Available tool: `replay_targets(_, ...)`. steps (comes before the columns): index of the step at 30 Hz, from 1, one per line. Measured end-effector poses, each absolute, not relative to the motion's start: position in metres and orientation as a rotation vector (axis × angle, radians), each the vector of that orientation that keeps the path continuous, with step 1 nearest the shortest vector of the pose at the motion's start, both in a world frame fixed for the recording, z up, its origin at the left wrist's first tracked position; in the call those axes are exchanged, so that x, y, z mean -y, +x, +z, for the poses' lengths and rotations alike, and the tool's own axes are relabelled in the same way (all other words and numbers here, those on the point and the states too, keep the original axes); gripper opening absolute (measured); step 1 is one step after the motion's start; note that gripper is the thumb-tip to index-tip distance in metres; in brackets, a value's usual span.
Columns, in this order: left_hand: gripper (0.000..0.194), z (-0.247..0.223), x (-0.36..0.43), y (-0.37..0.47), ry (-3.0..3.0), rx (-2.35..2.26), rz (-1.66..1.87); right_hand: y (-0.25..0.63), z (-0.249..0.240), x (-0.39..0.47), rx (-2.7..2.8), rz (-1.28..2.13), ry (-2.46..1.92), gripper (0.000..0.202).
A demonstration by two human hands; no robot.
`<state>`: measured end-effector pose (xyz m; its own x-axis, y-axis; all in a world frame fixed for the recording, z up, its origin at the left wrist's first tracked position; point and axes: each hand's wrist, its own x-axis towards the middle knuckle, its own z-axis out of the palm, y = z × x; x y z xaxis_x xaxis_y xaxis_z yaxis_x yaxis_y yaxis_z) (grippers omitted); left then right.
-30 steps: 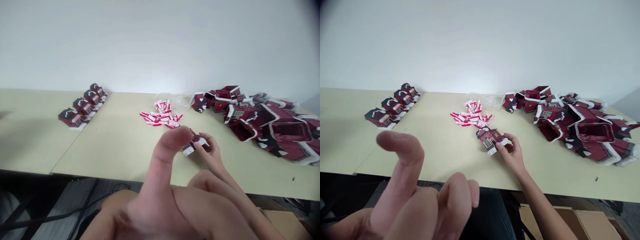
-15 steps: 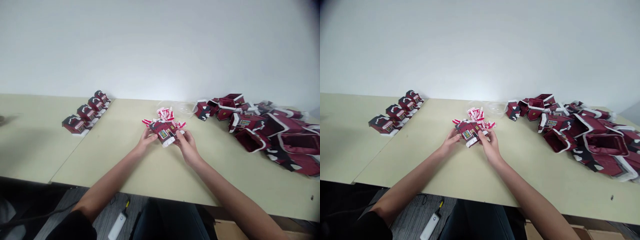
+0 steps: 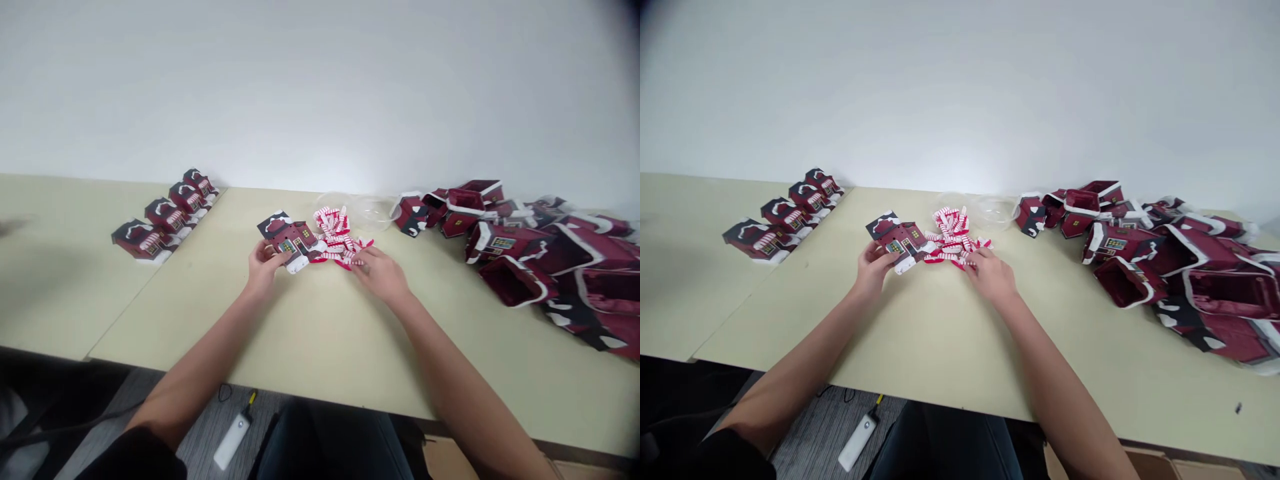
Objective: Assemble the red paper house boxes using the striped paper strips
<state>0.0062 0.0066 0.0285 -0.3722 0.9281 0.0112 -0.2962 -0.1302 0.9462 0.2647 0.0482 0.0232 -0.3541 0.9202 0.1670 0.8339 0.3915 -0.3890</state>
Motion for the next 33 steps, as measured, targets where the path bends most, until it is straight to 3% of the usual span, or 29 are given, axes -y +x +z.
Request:
replay_targets(4, 0.058, 0.023, -0.004, 0.013, 0.872, -1.241, 1.607, 0.256, 0.024, -0.044, 2.476, 0.177, -1.747, 0.036)
replay_targets(13, 0.061, 0.016, 0.000, 0.015, 1.003, -1.281, 1.555, 0.262, 0.023, -0.045, 2.416, 0.105, -1.756, 0.038)
replay_targets(30, 0.063, 0.016, 0.000, 0.017, 1.028, -1.317, 1.522, 0.261, 0.010, -0.049, 2.334, 0.366, -1.678, 0.024)
replay_targets(33, 0.064, 0.016, 0.000, 0.018, 1.026, -1.308, 1.521, 0.260, 0.012, -0.048, 2.317, 0.353, -1.684, 0.031)
